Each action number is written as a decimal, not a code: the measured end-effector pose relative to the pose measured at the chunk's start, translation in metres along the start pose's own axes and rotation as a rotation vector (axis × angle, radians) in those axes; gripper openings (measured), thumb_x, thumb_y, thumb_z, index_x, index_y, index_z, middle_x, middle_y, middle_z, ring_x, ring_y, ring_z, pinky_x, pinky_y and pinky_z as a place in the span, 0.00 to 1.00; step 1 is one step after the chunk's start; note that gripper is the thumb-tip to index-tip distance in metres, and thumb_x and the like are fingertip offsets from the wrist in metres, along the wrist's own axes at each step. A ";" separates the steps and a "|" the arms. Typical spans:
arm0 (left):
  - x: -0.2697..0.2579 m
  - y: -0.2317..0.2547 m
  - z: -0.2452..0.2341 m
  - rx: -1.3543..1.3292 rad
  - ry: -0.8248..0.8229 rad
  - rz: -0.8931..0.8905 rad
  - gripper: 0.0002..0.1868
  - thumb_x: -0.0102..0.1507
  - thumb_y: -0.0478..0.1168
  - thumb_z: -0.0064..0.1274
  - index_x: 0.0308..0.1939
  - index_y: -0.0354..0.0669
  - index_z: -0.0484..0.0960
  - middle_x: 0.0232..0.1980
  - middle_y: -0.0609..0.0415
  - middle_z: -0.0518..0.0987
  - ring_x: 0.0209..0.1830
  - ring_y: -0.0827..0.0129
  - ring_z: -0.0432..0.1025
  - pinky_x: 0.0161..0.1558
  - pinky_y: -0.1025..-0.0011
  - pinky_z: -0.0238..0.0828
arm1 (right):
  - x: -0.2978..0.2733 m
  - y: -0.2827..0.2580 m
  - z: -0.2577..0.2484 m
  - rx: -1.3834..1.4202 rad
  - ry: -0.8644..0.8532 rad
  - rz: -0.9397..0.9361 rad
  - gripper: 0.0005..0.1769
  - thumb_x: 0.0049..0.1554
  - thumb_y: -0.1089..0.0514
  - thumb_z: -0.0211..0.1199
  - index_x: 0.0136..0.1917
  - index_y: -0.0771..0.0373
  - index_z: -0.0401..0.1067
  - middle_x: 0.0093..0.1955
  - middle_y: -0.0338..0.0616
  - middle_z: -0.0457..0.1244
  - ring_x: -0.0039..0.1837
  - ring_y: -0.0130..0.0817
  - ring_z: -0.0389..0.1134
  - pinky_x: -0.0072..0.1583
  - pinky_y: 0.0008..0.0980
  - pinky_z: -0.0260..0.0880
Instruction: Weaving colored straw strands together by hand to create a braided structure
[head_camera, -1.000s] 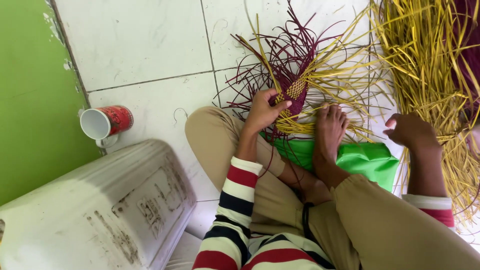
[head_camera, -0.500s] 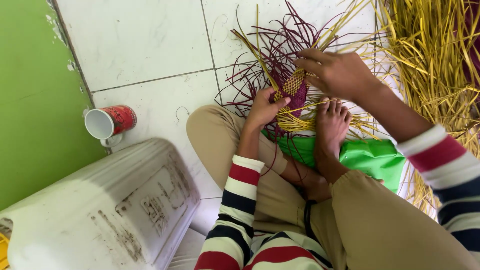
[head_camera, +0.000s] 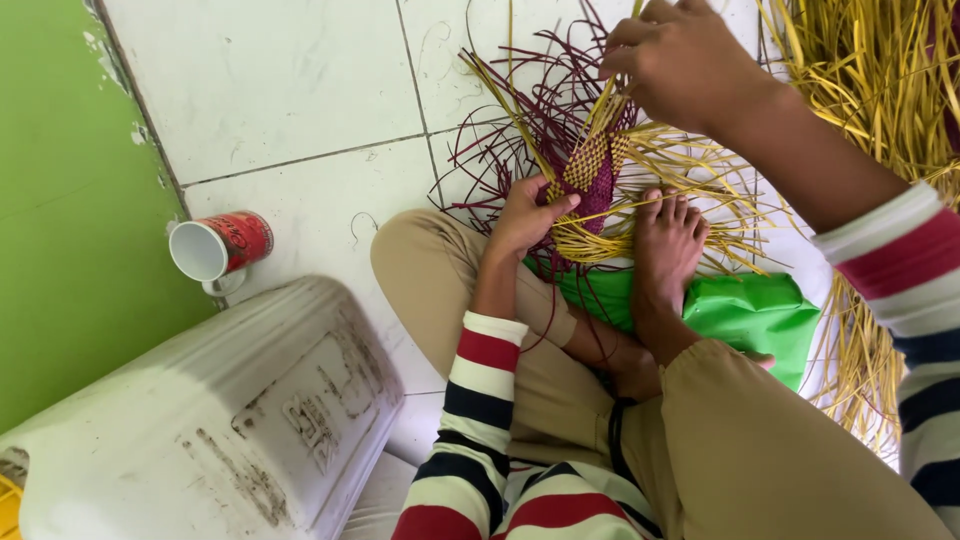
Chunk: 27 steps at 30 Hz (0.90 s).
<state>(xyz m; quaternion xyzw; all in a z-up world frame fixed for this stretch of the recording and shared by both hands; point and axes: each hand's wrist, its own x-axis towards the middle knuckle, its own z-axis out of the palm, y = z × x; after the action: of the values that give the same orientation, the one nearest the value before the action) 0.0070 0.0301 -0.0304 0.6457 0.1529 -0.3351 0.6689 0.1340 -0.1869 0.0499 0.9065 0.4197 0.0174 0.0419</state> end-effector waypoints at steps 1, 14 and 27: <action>0.000 -0.001 0.001 -0.019 0.007 0.000 0.19 0.55 0.37 0.60 0.51 0.40 0.80 0.53 0.53 0.81 0.50 0.68 0.75 0.56 0.69 0.70 | -0.004 -0.001 -0.008 0.018 -0.005 0.070 0.15 0.52 0.48 0.63 0.54 0.37 0.75 0.60 0.24 0.67 0.62 0.35 0.67 0.50 0.39 0.66; -0.019 0.008 0.008 -0.137 0.008 0.282 0.22 0.52 0.37 0.64 0.49 0.37 0.80 0.49 0.51 0.82 0.47 0.70 0.75 0.52 0.72 0.74 | -0.033 -0.068 -0.058 0.899 0.322 0.163 0.05 0.61 0.75 0.63 0.51 0.72 0.74 0.46 0.54 0.63 0.45 0.41 0.65 0.46 0.33 0.65; -0.025 0.015 0.006 -0.028 0.183 0.539 0.05 0.60 0.36 0.59 0.36 0.36 0.83 0.33 0.46 0.82 0.39 0.71 0.74 0.41 0.68 0.73 | -0.032 -0.096 -0.021 1.032 0.231 0.267 0.06 0.55 0.72 0.62 0.47 0.68 0.75 0.45 0.56 0.62 0.47 0.51 0.66 0.48 0.43 0.67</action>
<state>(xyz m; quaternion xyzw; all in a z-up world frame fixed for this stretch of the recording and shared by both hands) -0.0031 0.0302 -0.0022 0.6812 0.0401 -0.0831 0.7263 0.0389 -0.1486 0.0623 0.8469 0.2567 -0.0864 -0.4576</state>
